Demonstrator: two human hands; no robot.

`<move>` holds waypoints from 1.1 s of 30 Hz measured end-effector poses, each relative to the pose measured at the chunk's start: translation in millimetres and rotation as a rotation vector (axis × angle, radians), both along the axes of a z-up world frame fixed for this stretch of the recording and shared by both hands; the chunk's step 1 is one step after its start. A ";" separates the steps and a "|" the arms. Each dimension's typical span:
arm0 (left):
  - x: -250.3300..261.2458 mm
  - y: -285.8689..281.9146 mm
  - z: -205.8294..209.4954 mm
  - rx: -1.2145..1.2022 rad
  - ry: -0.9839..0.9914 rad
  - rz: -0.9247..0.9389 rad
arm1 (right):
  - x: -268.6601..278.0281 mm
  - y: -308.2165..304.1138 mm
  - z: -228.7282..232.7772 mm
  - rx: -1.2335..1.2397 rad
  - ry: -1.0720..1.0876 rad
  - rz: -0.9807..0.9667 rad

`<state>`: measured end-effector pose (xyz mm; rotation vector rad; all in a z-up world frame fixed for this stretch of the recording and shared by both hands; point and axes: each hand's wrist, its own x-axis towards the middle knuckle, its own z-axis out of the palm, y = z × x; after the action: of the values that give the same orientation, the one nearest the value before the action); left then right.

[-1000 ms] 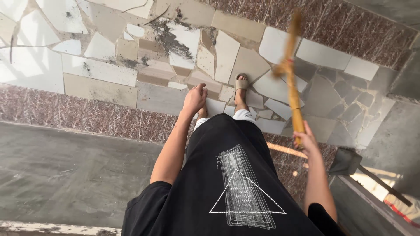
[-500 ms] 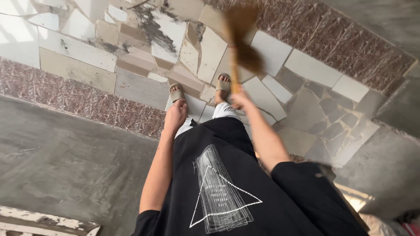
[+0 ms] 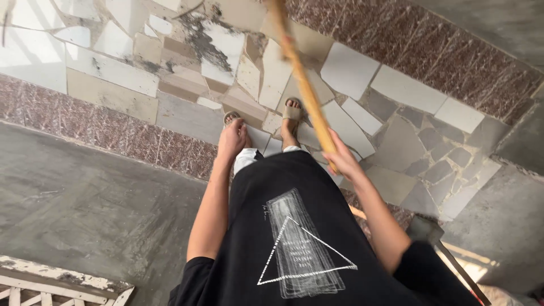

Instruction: The person sweeps a tiled floor using a broom and a dustpan, moving debris from the edges of the hallway into a pile.

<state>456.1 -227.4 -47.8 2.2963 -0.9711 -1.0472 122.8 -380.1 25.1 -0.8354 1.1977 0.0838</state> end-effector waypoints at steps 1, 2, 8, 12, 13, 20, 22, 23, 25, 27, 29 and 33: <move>2.0 -0.6 -2.3 0.036 -0.007 -0.008 | -12.8 1.6 -4.5 -0.047 0.121 0.023; -0.5 3.6 -4.0 0.045 -0.001 -0.002 | -28.7 10.1 -11.0 -0.082 0.254 0.048; -6.8 20.3 -4.3 -0.027 0.028 0.059 | -24.2 -21.4 -134.4 -0.035 0.217 -0.126; -0.1 45.2 0.7 -0.042 0.024 0.026 | 48.2 -14.2 -200.2 0.153 0.142 -0.143; 3.9 52.9 2.6 -0.033 0.063 0.033 | 69.9 -10.9 -209.0 0.225 0.128 -0.115; 65.3 104.0 -2.6 -0.022 0.073 -0.011 | 151.6 35.9 -185.4 0.441 -0.107 -0.234; 87.8 115.2 -9.0 -0.030 0.097 0.005 | 144.4 60.6 -154.5 0.370 -0.174 -0.254; 100.5 119.5 -13.2 -0.040 0.099 -0.006 | 139.2 75.0 -136.0 0.297 -0.244 -0.263; 116.0 132.4 -20.7 -0.074 0.113 -0.025 | 125.6 109.3 -96.1 0.228 -0.072 -0.299; 125.9 143.7 -26.6 -0.063 0.107 -0.043 | 114.1 143.6 -60.0 0.174 -0.070 -0.326; 135.0 148.0 -31.2 -0.052 0.089 -0.055 | 110.3 164.7 -41.7 0.163 0.024 -0.348; 127.9 155.2 -38.7 -0.028 0.108 -0.044 | 131.8 179.5 -85.3 0.167 0.175 -0.434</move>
<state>584.0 -72.2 -86.5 2.1803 -0.9907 -1.1553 254.6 -200.6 -60.2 -0.4150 1.4923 -0.0987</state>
